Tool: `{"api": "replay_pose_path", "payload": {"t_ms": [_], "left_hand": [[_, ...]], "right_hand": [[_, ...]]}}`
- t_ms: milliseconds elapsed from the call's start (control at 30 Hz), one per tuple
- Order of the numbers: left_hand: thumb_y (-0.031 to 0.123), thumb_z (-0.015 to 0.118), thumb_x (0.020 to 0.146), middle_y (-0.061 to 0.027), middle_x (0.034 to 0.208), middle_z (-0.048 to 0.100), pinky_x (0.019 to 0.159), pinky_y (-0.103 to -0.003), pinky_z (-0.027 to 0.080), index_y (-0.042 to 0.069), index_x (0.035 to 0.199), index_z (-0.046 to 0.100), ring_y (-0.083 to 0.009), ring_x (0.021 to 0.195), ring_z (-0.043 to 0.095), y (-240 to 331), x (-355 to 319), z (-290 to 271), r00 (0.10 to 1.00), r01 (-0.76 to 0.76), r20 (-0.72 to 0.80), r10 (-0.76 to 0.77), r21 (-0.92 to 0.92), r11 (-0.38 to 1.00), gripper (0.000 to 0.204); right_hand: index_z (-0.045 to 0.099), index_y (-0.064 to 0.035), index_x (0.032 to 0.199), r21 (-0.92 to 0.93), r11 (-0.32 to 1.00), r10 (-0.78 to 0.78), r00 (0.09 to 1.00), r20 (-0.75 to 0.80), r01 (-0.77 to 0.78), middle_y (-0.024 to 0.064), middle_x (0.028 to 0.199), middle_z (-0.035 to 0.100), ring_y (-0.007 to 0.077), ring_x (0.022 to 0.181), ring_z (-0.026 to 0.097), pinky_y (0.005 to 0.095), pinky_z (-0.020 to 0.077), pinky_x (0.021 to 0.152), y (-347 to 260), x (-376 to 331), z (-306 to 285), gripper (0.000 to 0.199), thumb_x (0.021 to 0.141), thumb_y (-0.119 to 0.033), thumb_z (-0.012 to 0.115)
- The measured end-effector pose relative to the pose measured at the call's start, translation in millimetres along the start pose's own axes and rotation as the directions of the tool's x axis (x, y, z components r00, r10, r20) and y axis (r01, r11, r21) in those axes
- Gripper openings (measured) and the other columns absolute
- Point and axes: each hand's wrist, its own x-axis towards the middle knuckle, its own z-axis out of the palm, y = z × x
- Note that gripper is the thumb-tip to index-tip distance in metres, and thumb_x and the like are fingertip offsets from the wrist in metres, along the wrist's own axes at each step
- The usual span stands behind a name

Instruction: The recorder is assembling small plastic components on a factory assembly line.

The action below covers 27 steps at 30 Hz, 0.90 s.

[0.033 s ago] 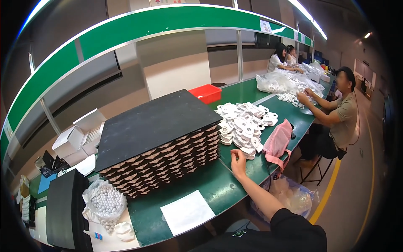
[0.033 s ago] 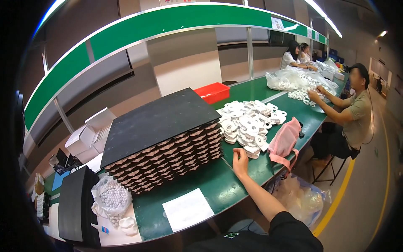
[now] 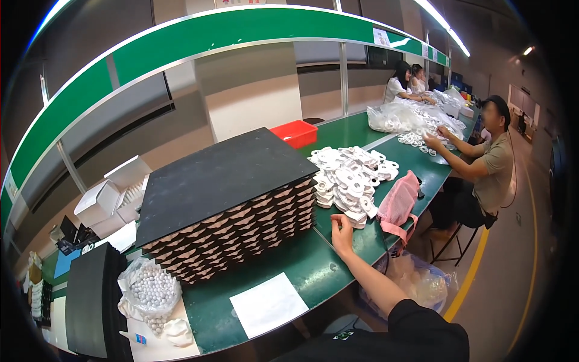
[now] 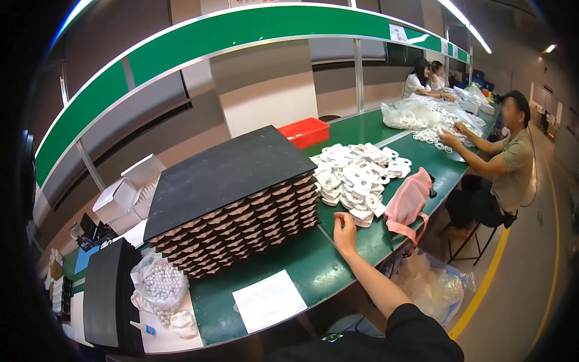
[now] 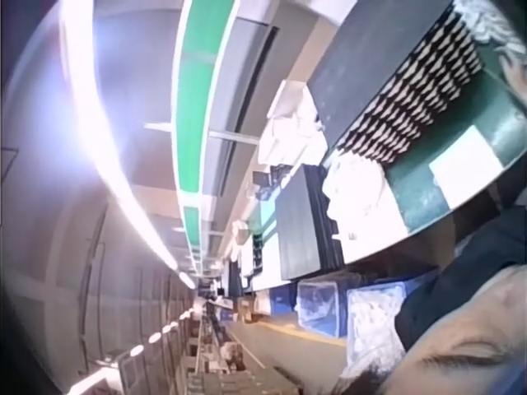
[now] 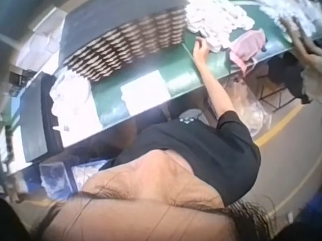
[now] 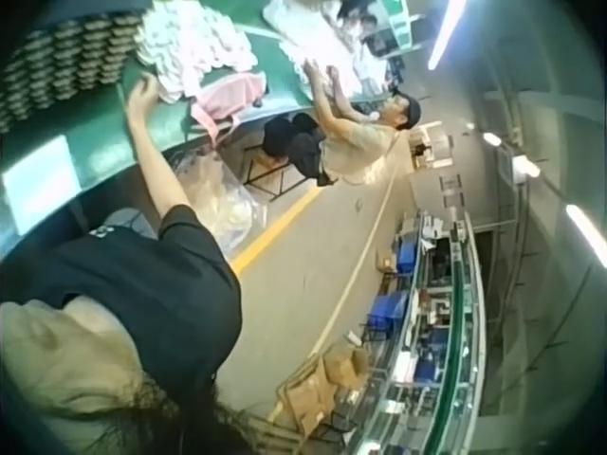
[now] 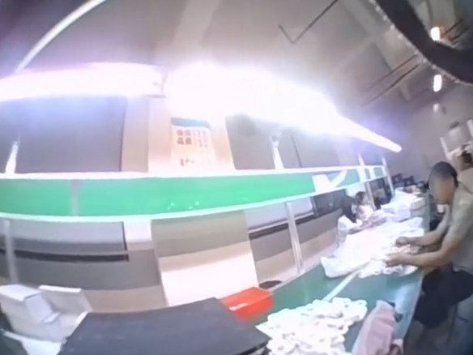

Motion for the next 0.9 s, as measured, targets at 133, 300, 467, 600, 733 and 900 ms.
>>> {"api": "replay_pose_path", "payload": {"t_ms": [133,300,467,600,733,900], "left_hand": [[0.011,0.056,0.076,-0.0046,0.078,0.058,0.059,-0.028,0.047,0.009,0.087,0.060,-0.0164,0.067,0.057,-5,-1,1,0.998,0.047,0.053,-0.045,-0.034,0.998,0.012],[0.011,0.055,0.077,-0.0043,0.079,0.058,0.060,-0.028,0.047,0.009,0.088,0.060,-0.0159,0.067,0.057,-12,-3,2,0.989,0.111,0.110,-0.102,-0.074,0.991,0.012],[0.011,0.054,0.078,-0.0040,0.079,0.058,0.060,-0.028,0.047,0.009,0.088,0.060,-0.0155,0.068,0.057,-17,-3,5,0.976,0.174,0.156,-0.155,-0.116,0.978,0.012],[0.011,0.053,0.079,-0.0037,0.080,0.058,0.061,-0.028,0.047,0.010,0.089,0.060,-0.0151,0.068,0.057,-21,-5,15,0.962,0.228,0.187,-0.197,-0.164,0.960,0.012],[0.011,0.053,0.079,-0.0035,0.080,0.058,0.061,-0.028,0.047,0.010,0.090,0.060,-0.0148,0.068,0.057,-24,-8,28,0.949,0.280,0.210,-0.235,-0.222,0.934,0.013],[0.011,0.052,0.080,-0.0032,0.081,0.058,0.061,-0.028,0.047,0.010,0.090,0.060,-0.0143,0.069,0.057,-23,-3,49,0.933,0.340,0.226,-0.278,-0.309,0.888,0.013]], "right_hand": [[0.057,-0.0001,0.088,0.003,1.000,0.008,1.000,-0.005,-0.008,0.0073,0.080,0.057,0.0160,0.073,0.054,0.0268,0.0426,0.068,1,0,-2,0.009,0.081,-0.004,0.051],[0.057,0.0000,0.087,0.029,0.999,0.026,1.000,0.007,-0.026,0.0088,0.080,0.057,0.0181,0.072,0.055,0.0280,0.0428,0.068,-3,-1,-1,0.010,0.080,-0.002,0.051],[0.057,-0.0001,0.086,0.023,0.999,0.048,0.999,0.001,-0.048,0.0081,0.079,0.057,0.0167,0.071,0.055,0.0273,0.0427,0.066,-1,-2,-1,0.009,0.080,-0.001,0.051],[0.058,-0.0004,0.086,0.017,0.999,0.042,0.999,0.012,-0.043,0.0078,0.079,0.057,0.0161,0.071,0.055,0.0269,0.0427,0.066,-5,-3,-1,0.009,0.080,-0.001,0.051],[0.057,-0.0013,0.089,0.011,0.999,0.052,0.998,0.034,-0.053,0.0039,0.080,0.058,0.0115,0.074,0.053,0.0237,0.0414,0.069,-4,-2,-2,0.009,0.082,-0.003,0.051],[0.058,-0.0014,0.087,0.032,0.997,0.065,0.997,0.034,-0.066,0.0053,0.081,0.058,0.0145,0.075,0.055,0.0252,0.0424,0.066,0,-1,0,0.010,0.080,-0.002,0.052]]}}
